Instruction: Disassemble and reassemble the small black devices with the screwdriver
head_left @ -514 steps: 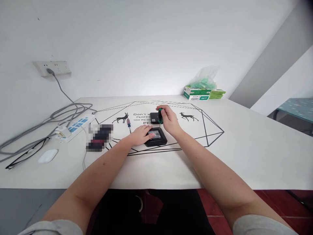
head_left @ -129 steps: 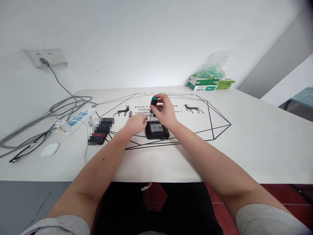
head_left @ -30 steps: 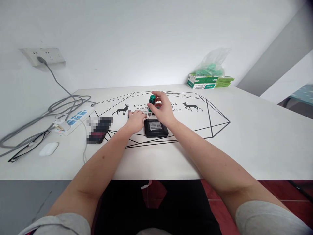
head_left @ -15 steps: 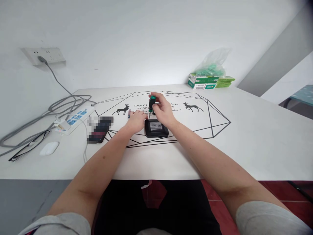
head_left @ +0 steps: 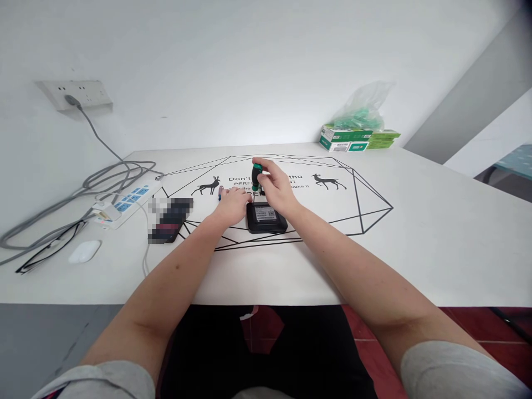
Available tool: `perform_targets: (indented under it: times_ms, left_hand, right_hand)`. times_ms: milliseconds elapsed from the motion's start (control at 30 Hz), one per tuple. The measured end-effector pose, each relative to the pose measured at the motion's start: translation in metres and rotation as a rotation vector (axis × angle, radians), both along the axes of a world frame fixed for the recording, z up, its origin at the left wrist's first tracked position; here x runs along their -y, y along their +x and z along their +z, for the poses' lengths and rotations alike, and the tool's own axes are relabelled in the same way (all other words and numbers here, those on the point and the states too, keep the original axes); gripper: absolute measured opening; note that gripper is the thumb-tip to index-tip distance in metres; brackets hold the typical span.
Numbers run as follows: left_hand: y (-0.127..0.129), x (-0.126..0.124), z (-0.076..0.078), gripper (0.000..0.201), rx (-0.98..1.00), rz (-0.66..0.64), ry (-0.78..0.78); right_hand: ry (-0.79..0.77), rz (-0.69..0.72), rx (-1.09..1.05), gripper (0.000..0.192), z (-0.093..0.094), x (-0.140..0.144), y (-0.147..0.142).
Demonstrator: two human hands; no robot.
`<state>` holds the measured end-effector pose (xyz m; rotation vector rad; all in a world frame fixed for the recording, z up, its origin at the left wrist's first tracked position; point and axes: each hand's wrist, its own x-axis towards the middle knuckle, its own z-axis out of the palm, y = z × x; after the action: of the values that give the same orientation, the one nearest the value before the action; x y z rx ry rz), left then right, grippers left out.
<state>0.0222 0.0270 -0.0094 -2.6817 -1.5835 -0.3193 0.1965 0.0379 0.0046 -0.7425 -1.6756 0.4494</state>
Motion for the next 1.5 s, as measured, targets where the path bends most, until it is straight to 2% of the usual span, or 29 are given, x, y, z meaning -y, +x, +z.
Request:
perform_targets:
  times_ms: [167, 300, 400, 500, 800, 1200, 1300, 1433, 1500]
  left_hand:
    - [0.0004, 0.0011, 0.002, 0.042, -0.003, 0.003, -0.015]
    - [0.0004, 0.001, 0.0022, 0.042, -0.004, -0.001, -0.02]
    - [0.0002, 0.0007, 0.0016, 0.043, -0.003, -0.004, -0.016]
    - [0.0, 0.0001, 0.0007, 0.042, -0.004, -0.006, -0.01]
    - [-0.0007, -0.0011, -0.0004, 0.042, 0.002, -0.01, -0.016]
    - [-0.0004, 0.0001, 0.0023, 0.043, 0.017, 0.0, -0.018]
    - [0.0001, 0.0015, 0.0029, 0.039, 0.053, -0.005, -0.029]
    - [0.0022, 0.0027, 0.0031, 0.018, 0.099, -0.027, -0.042]
    - [0.0024, 0.0009, 0.0026, 0.018, 0.107, -0.022, -0.038]
  right_hand:
    - [0.078, -0.126, 0.054, 0.043, 0.0016, -0.0004, -0.0004]
    - [0.066, -0.071, 0.034, 0.049, 0.0012, 0.0004, -0.0015]
    - [0.049, -0.014, 0.01, 0.045, 0.0007, 0.0004, -0.0016]
    - [0.075, -0.053, 0.031, 0.038, 0.0004, -0.0005, -0.0005]
    - [0.077, -0.084, 0.032, 0.052, -0.0025, -0.0037, -0.0008]
    - [0.042, -0.111, -0.05, 0.048, 0.002, -0.0023, 0.0007]
    - [0.036, -0.126, -0.087, 0.047, 0.0033, -0.0012, 0.0013]
    - [0.01, -0.14, -0.145, 0.046, 0.0053, 0.0005, 0.0011]
    - [-0.001, -0.14, -0.167, 0.045, 0.0057, 0.0003, 0.0015]
